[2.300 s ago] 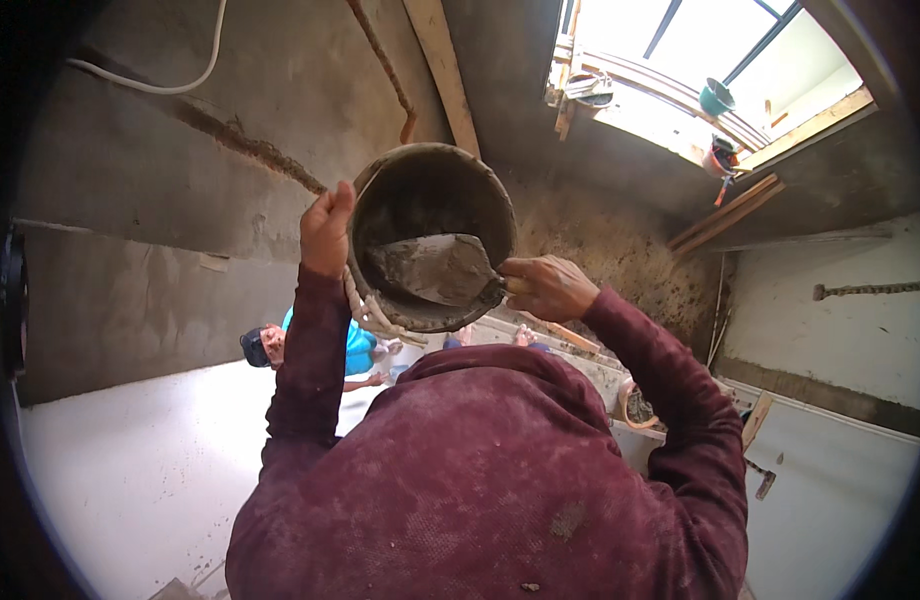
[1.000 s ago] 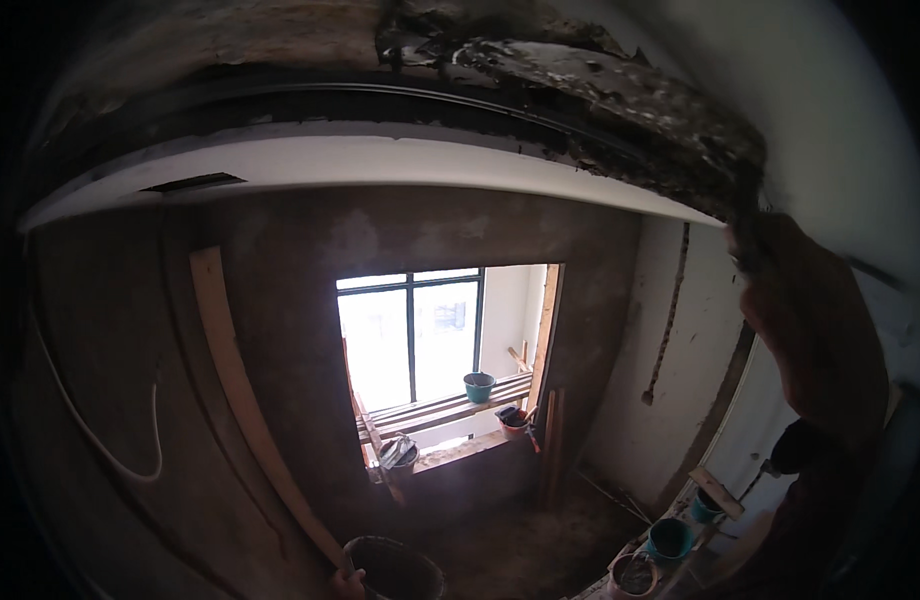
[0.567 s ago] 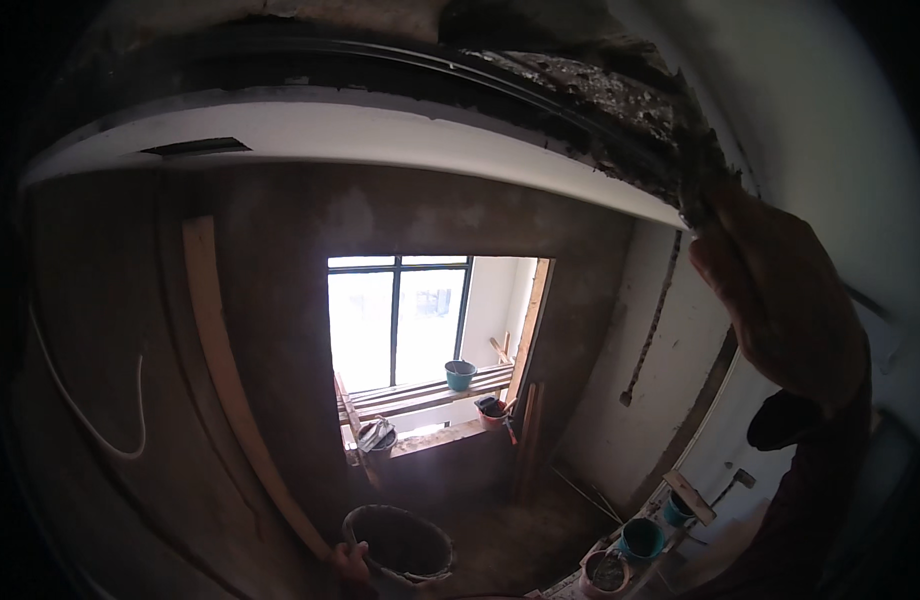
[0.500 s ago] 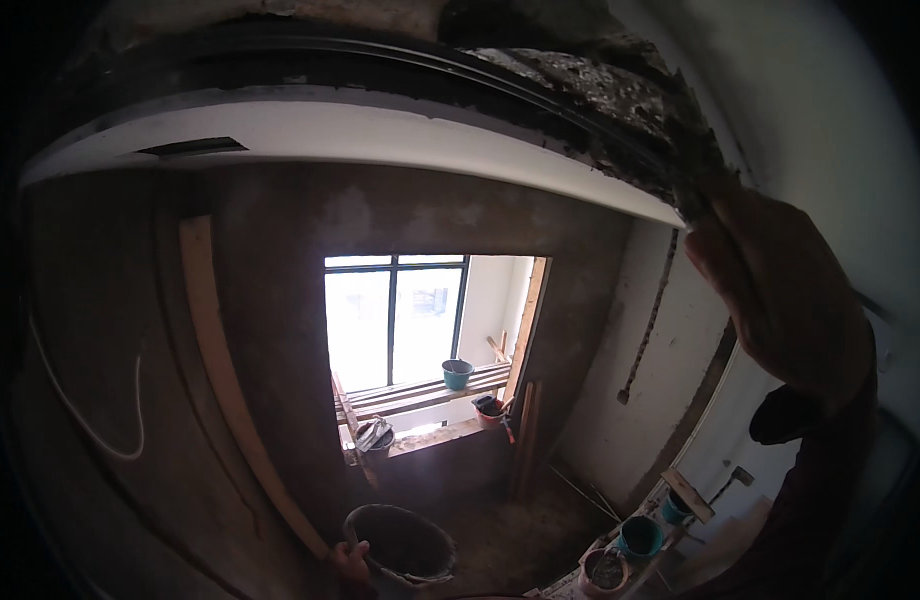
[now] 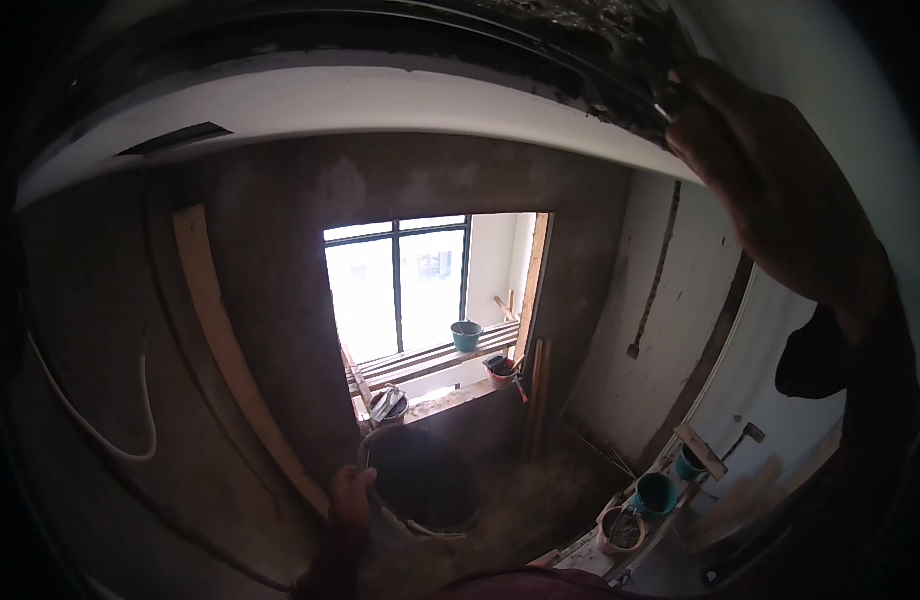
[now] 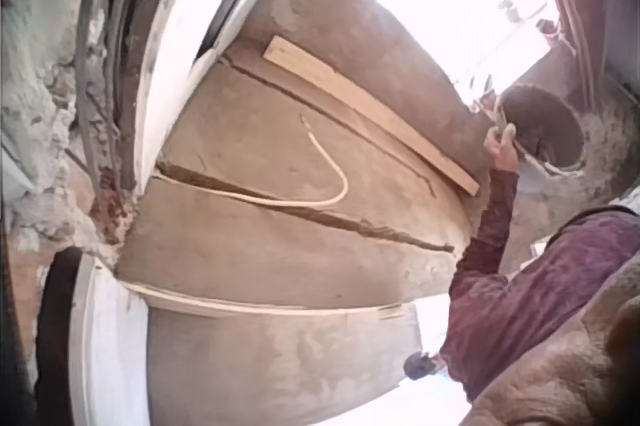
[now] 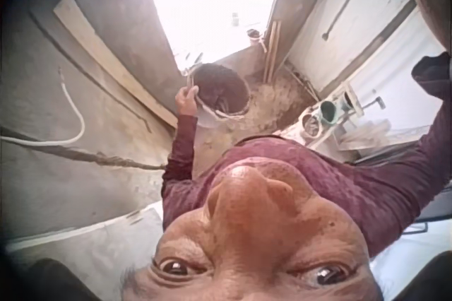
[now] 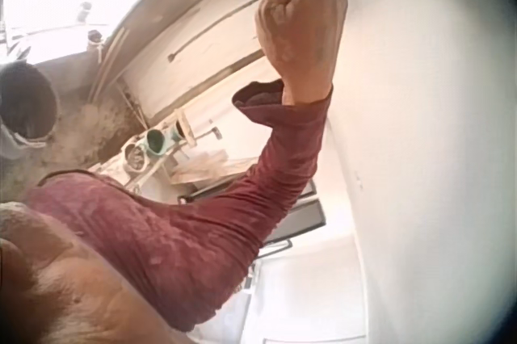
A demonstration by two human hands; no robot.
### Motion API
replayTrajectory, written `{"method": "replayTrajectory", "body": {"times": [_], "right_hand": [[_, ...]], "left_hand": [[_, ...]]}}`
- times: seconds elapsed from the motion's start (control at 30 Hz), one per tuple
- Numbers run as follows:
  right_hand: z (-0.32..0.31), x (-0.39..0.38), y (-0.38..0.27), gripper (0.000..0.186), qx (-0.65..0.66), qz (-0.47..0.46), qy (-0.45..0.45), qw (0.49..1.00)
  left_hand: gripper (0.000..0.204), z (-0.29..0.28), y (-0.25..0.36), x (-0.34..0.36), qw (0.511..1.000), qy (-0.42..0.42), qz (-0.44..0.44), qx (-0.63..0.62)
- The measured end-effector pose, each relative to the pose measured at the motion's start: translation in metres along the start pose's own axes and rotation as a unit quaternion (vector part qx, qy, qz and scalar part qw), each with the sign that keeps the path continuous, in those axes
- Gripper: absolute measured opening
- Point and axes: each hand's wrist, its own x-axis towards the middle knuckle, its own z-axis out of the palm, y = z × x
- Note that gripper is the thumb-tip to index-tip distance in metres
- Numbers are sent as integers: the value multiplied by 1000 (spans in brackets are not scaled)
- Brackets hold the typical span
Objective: The person applies mortar to the upper interior edge of a window frame using a trowel while holding a bucket of mortar.
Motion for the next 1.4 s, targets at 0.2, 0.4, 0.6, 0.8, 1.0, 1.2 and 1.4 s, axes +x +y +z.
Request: {"method": "replayTrajectory", "body": {"times": [0.2, 0.4, 0.6, 0.8, 1.0, 1.2, 1.4], "right_hand": [[28, 6, -8, 22, 56, -17, 39, 998], [19, -5, 1, 11, 38, -33, 45, 998], [-14, -6, 5, 21, 219, 197, -73, 953], [2, -13, 10, 38, 298, 259, -115, 912], [-11, -45, 12, 37, 279, 248, -64, 925], [-18, -10, 2, 35, 229, 121, -19, 966], [-6, 14, 14, 35, 130, -10, 49, 990]], "left_hand": [[14, -24, 47, 51, 996, -64, 24, -54], [13, 13, 136, 79, 983, -169, -9, -77], [14, 26, 209, 88, 971, -229, 58, -19], [16, 21, 271, 73, 975, -210, 77, -8], [16, 33, 293, 82, 963, -256, 77, -39], [16, 43, 287, 75, 964, -245, 104, 11], [18, 44, 271, 79, 967, -242, 69, 32]]}}
